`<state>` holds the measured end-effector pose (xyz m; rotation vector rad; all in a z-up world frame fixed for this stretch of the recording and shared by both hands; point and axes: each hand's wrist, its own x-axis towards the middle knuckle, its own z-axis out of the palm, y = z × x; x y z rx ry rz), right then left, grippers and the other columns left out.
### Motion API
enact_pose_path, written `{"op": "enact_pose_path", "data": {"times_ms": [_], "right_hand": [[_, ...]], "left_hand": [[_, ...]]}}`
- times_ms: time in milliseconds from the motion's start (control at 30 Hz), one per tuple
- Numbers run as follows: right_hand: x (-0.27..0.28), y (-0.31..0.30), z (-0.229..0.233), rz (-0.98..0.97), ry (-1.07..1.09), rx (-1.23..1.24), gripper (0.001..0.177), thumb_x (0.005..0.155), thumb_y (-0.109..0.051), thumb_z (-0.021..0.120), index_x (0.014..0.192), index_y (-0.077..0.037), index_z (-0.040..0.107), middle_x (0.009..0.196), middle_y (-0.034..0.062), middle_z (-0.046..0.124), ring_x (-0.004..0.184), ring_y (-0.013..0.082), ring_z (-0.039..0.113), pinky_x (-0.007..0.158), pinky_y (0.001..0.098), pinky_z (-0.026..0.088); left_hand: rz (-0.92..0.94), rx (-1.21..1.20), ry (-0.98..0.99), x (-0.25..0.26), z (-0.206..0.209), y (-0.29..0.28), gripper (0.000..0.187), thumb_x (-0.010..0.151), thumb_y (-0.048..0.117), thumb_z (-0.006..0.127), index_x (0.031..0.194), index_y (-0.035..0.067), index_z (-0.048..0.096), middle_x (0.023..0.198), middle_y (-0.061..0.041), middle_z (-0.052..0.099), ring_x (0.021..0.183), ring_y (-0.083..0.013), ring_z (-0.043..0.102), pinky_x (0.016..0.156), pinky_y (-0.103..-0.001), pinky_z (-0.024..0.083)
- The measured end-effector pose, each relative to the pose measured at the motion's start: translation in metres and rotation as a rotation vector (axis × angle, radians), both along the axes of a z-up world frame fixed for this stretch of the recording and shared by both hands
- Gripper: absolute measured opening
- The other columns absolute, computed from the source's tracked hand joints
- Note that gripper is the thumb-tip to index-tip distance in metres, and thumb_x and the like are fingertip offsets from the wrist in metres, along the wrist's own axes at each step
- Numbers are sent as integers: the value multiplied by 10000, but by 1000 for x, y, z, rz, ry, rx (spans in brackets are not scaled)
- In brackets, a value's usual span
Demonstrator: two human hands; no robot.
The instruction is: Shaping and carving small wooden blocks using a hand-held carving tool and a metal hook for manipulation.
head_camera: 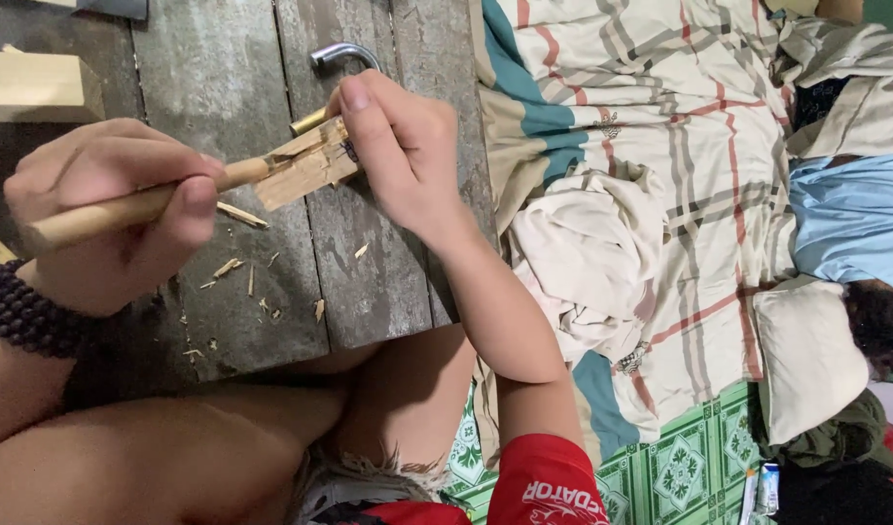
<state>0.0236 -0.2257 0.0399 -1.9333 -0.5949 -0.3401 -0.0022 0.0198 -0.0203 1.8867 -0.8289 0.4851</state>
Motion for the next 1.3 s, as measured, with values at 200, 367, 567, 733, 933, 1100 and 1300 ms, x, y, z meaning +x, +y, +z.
{"op": "enact_pose_path", "data": {"times_ms": [200, 367, 567, 733, 933, 1100, 1300], "right_hand": [[16, -17, -31, -16, -155, -34, 371, 1058, -274, 404, 988, -47, 689, 797, 83, 695, 607, 163, 604, 551, 274, 506], [25, -51, -12, -414, -166, 113, 515, 1034, -437, 346, 839, -91, 674, 671, -18, 491, 581, 97, 361, 551, 268, 291], [21, -23, -24, -16, -214, 29, 357, 1048, -201, 384, 861, -39, 641, 643, 15, 519, 551, 127, 411, 550, 274, 353], [13, -6, -23, 39, -190, 21, 410, 1056, -242, 382, 821, -25, 637, 621, 16, 503, 533, 137, 405, 543, 284, 346], [5, 0, -14, 16, -198, -40, 418, 1044, -232, 394, 824, -7, 669, 617, 19, 530, 542, 154, 417, 592, 298, 372], [9, 0, -21, 70, -170, -1, 367, 1026, -220, 438, 846, -4, 674, 575, 4, 521, 506, 151, 422, 560, 291, 377], [20, -17, -45, -156, -213, -110, 548, 1075, -412, 270, 891, -104, 683, 656, 0, 619, 496, 111, 500, 489, 246, 422]], "left_hand": [[-8, -128, -88, 7, -18, 1, 140, 956, -259, 660, 882, -180, 571, 626, -157, 540, 477, -238, 432, 446, -393, 361], [-40, -127, -16, 4, -9, 2, 177, 933, -197, 594, 789, -100, 561, 600, -106, 537, 448, -196, 423, 444, -345, 343], [-54, -164, 27, -1, -15, 8, 52, 970, -142, 620, 997, -160, 580, 844, -239, 615, 641, -270, 496, 612, -375, 422], [-46, -121, 70, -6, -3, 6, 61, 930, -112, 644, 958, -164, 659, 748, -163, 590, 662, -273, 542, 622, -367, 463], [-46, 23, -4, -3, 5, 3, 103, 900, -104, 761, 990, -120, 713, 887, -202, 685, 689, -268, 612, 620, -360, 499], [-65, 7, -177, 3, 2, 1, 93, 850, -159, 741, 923, -132, 689, 828, -210, 681, 634, -291, 553, 627, -402, 478], [33, 95, -410, 20, -53, 20, 243, 972, 99, 823, 820, -3, 662, 666, -82, 568, 529, -198, 404, 522, -422, 433]]}}
